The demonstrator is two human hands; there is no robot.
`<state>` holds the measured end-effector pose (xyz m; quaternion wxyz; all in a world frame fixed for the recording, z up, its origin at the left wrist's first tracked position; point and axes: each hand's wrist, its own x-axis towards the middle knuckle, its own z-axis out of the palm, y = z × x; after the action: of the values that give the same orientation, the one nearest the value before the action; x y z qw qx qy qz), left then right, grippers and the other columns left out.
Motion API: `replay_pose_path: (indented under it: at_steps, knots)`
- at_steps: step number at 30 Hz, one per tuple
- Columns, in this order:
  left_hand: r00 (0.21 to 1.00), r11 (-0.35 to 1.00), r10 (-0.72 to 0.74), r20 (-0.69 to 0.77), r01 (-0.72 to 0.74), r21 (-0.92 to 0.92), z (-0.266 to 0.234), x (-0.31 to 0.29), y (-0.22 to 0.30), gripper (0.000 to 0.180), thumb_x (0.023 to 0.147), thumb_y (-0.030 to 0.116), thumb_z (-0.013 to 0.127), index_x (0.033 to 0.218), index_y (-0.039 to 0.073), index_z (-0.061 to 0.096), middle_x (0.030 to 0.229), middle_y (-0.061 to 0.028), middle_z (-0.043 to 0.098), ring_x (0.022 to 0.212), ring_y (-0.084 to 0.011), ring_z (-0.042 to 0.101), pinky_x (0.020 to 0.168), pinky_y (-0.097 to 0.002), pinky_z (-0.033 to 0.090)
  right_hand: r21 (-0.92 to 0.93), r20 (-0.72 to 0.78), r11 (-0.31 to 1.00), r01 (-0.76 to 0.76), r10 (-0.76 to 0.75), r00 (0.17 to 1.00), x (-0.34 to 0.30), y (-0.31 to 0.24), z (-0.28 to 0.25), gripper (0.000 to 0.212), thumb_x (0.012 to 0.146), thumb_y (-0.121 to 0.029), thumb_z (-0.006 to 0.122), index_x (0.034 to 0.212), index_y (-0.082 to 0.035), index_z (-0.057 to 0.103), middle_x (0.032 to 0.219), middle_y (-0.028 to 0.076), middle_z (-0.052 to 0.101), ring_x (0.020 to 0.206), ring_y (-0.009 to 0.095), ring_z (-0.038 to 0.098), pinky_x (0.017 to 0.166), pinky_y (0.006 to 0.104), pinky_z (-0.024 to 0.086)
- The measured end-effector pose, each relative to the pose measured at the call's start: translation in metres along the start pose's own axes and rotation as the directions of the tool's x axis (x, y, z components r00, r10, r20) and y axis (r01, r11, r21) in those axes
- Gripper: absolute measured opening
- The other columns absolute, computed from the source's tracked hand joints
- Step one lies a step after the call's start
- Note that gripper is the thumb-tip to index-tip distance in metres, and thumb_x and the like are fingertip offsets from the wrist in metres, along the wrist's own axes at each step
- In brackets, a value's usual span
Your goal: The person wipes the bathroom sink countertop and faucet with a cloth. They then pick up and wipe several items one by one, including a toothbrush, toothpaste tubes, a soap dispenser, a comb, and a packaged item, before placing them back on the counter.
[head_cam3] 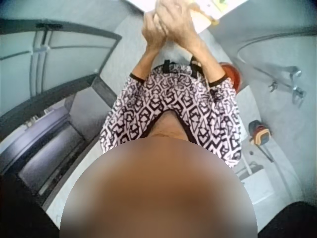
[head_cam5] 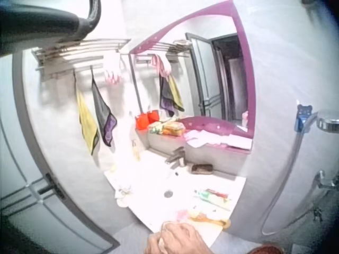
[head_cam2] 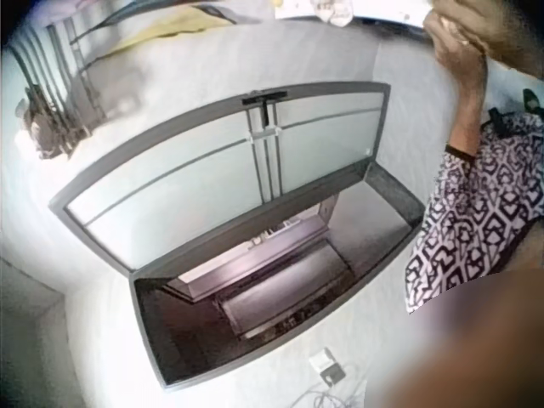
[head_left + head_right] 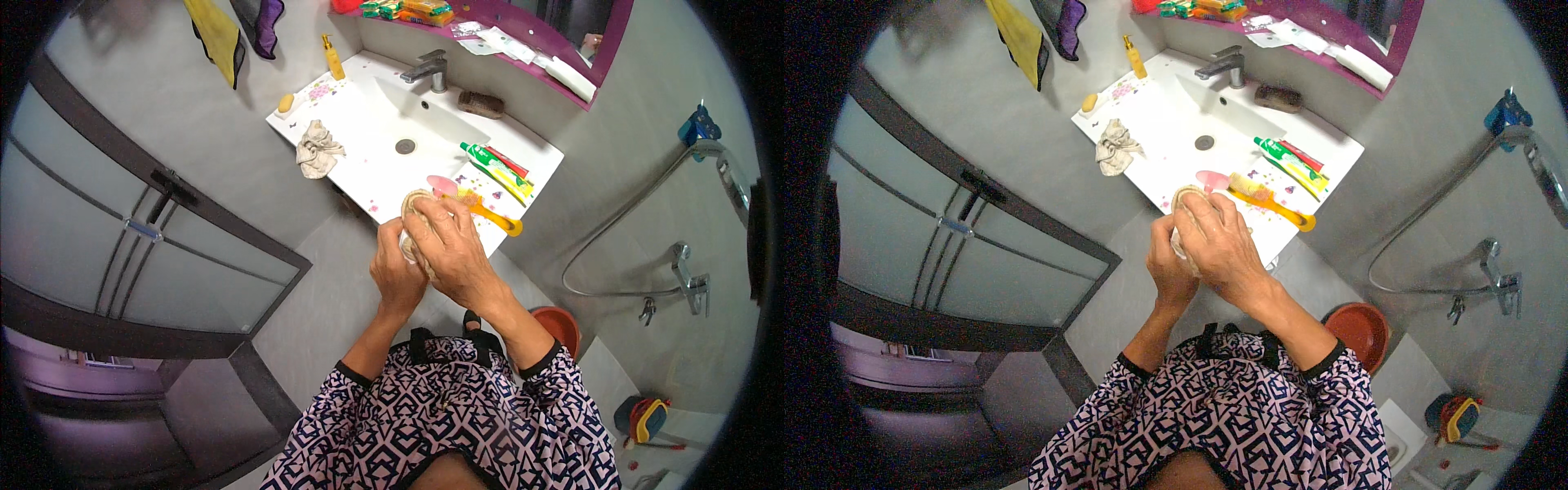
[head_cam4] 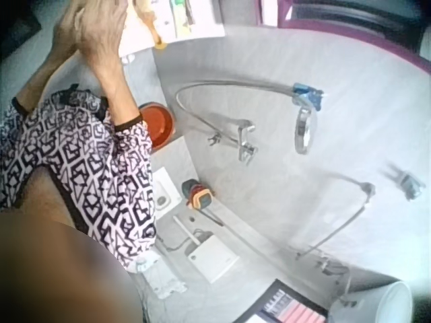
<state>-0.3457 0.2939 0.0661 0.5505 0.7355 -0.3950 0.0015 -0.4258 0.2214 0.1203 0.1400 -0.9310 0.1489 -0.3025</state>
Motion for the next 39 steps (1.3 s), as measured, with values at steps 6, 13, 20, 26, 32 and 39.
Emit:
replay_pose_path:
  at_steps: [6,13,20,26,32,39]
  knots:
    - [0.998,0.992,-0.047,0.038,0.051,-0.111,-0.002,-0.004,-0.002,0.046,0.073,0.02,0.079,0.105,0.003,0.051,0.099,-0.0106,0.061,0.09,-0.0225,0.062,0.076,-0.0344,0.049,0.312,-0.025,0.95,0.018,-0.011,1.0,-0.03,0.003,-0.004,0.045,0.068,0.002,0.066,0.112,-0.006,0.058,0.121,0.012,0.05,0.109,0.033,0.048,0.092,0.0407,0.043]
    - [0.998,0.973,-0.029,0.06,0.042,-0.229,-0.006,-0.002,-0.004,0.055,0.064,0.008,0.083,0.108,0.004,0.051,0.108,-0.0137,0.063,0.093,-0.0266,0.065,0.077,-0.037,0.053,0.536,-0.135,0.819,-0.206,0.324,0.936,-0.045,0.027,-0.042,0.03,0.076,0.004,0.056,0.105,-0.002,0.063,0.116,0.014,0.053,0.108,0.029,0.053,0.095,0.0372,0.042]
    - [0.959,0.952,0.263,0.106,-0.24,-0.191,0.002,0.001,-0.001,0.054,0.064,0.004,0.083,0.106,0.004,0.05,0.111,-0.0155,0.061,0.1,-0.0252,0.062,0.085,-0.0345,0.051,0.588,-0.01,0.792,-0.164,0.209,0.978,0.007,0.041,-0.062,0.029,0.079,-0.013,0.066,0.106,-0.002,0.064,0.108,0.011,0.056,0.097,0.022,0.057,0.086,0.0322,0.045]
    - [0.94,0.933,0.316,0.127,-0.284,-0.219,-0.002,-0.001,-0.005,0.058,0.059,0.004,0.083,0.108,0.005,0.052,0.111,-0.0136,0.063,0.096,-0.0281,0.065,0.079,-0.0366,0.055,0.823,0.217,0.454,-0.342,0.306,0.927,-0.005,0.062,-0.064,0.027,0.083,-0.014,0.067,0.107,-0.003,0.063,0.097,0.005,0.064,0.091,0.015,0.059,0.082,0.0282,0.048]
    - [0.956,0.944,0.243,0.167,-0.194,-0.265,-0.008,0.007,0.003,0.057,0.064,0.004,0.082,0.111,0.004,0.05,0.109,-0.0123,0.064,0.096,-0.0229,0.065,0.081,-0.0329,0.054,0.912,0.397,-0.155,-0.379,0.565,0.723,-0.015,0.081,-0.048,0.022,0.086,-0.006,0.059,0.107,0.003,0.06,0.097,0.011,0.065,0.078,0.016,0.063,0.067,0.0233,0.054]
    - [0.786,0.473,-0.115,0.607,0.581,-0.663,-0.006,0.008,0.0,0.049,0.07,0.001,0.077,0.112,0.004,0.052,0.1,-0.0072,0.063,0.089,-0.0136,0.062,0.079,-0.0287,0.053,0.908,0.407,-0.307,-0.286,0.482,0.776,-0.012,0.047,-0.018,0.032,0.086,-0.009,0.059,0.115,0.004,0.057,0.106,0.011,0.064,0.095,0.018,0.063,0.086,0.0287,0.051]
